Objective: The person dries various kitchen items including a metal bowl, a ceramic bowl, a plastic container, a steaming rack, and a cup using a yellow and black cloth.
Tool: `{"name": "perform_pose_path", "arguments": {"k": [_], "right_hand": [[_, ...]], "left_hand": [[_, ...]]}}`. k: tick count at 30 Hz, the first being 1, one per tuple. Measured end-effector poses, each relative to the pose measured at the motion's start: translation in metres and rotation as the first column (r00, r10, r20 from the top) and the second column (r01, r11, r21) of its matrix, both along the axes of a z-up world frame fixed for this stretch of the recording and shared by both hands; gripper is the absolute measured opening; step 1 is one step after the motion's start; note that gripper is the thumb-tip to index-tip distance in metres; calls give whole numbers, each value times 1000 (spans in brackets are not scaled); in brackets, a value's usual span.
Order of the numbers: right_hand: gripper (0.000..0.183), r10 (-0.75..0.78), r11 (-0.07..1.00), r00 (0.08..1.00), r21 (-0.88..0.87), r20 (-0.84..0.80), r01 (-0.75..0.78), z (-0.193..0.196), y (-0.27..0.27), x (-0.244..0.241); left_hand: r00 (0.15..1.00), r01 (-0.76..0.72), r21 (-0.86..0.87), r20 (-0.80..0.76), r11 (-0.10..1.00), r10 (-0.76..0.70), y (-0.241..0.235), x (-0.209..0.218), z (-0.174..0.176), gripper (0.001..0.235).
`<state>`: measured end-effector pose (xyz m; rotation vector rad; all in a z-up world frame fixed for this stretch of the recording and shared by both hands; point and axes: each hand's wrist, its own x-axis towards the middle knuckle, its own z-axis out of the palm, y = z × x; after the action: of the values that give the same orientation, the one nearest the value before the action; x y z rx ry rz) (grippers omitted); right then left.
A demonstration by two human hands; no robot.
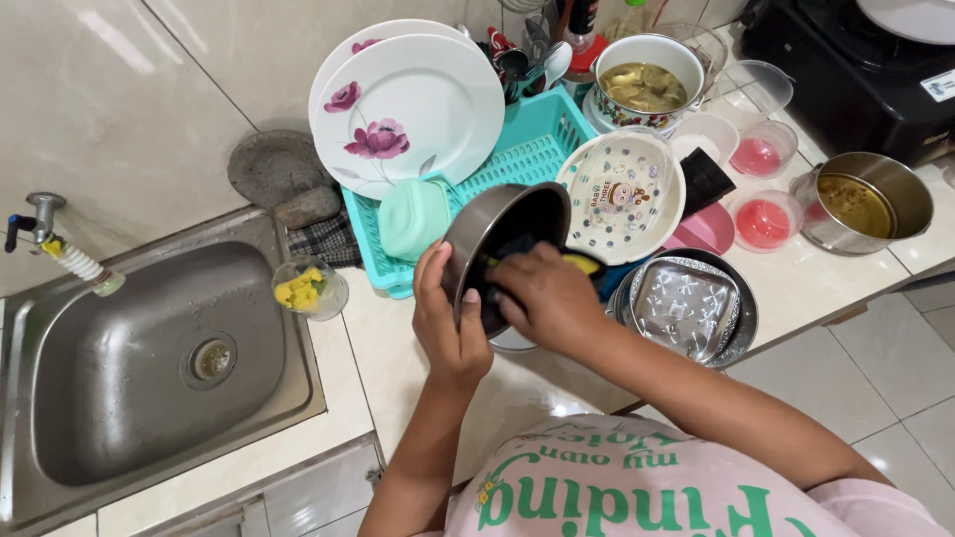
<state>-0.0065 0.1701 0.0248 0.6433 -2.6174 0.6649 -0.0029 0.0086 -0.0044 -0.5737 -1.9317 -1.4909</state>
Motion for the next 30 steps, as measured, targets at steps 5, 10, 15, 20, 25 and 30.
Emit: {"name": "perform_pose_path", "arguments": {"k": [5, 10, 15, 20, 25, 30], "right_hand": [[32, 210, 963, 976, -183, 62, -196, -9, -1, 17], [35, 27, 998, 999, 52, 37, -29, -11, 20, 2], [34, -35, 991, 984, 119, -174, 56, 7, 33, -12], [32, 31, 999, 964, 36, -264, -22, 17, 12, -10], [32, 125, 990, 969, -34, -211, -135, 13, -16, -3], [30, 95, 989, 986, -103, -139, -109, -4, -32, 0]], "left_hand": [[993, 52, 53, 99, 997, -57, -2, -2, 3, 52], [931, 120, -89, 356, 989, -81, -24, -10, 9, 50], [777, 291, 44, 572, 956, -263, -25, -5, -4, 55], [725, 335, 107, 606, 936, -328, -29, 3, -16, 57], [739, 334, 42, 609, 942, -290, -48, 15, 6, 54], [786, 42, -402, 578, 915, 218, -90, 43, 52, 52]]}}
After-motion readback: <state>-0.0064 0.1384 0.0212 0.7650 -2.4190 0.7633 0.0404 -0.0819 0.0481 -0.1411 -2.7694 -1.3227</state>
